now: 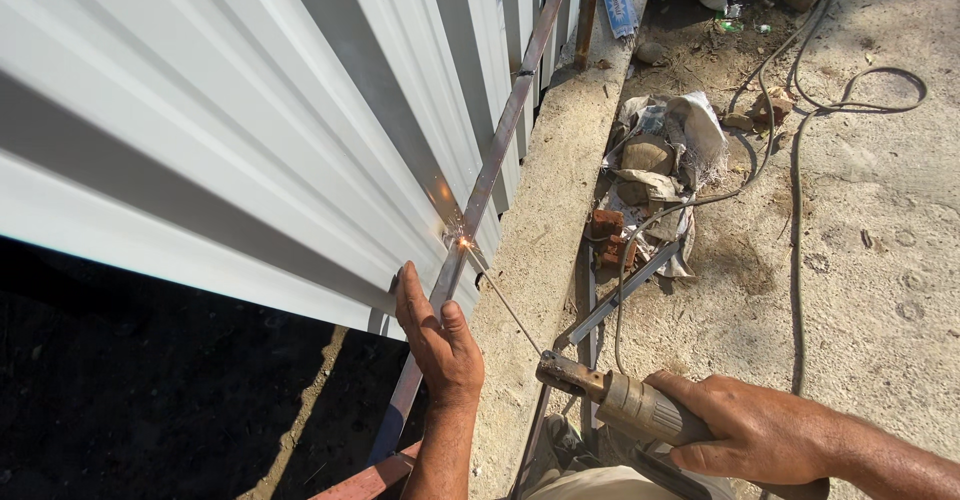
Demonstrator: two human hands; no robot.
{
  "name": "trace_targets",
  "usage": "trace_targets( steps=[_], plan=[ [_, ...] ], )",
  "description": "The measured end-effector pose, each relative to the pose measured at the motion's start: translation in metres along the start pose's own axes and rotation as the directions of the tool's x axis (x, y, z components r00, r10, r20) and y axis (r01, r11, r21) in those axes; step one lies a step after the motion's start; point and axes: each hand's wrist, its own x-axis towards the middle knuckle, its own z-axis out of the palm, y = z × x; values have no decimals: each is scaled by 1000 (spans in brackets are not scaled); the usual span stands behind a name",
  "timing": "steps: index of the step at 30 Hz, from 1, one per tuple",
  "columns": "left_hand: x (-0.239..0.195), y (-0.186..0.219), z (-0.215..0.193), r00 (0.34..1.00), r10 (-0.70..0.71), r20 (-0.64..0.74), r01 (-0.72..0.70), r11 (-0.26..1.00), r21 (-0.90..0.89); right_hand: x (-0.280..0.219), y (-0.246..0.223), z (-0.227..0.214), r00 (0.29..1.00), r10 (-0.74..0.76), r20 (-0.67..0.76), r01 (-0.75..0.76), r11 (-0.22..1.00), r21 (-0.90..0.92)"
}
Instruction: The person welds a metal strip to a corrugated metal fence using a welding electrode holder.
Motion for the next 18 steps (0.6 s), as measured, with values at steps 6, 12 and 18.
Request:
trace_targets(
  steps=[6,12,18],
  plan=[
    [1,-1,2,1000,-6,10,6,1000,-1,-1,-2,-6,999,32,27,-32,999,9],
    [3,0,5,1000,-9,12,10,1000,-12,-2,2,-9,998,47,35,-48,999,12],
    [3,-1,9,1000,-6,2,6,1000,9,-6,-5,-21,998,49,47,-51,998,42]
  ],
)
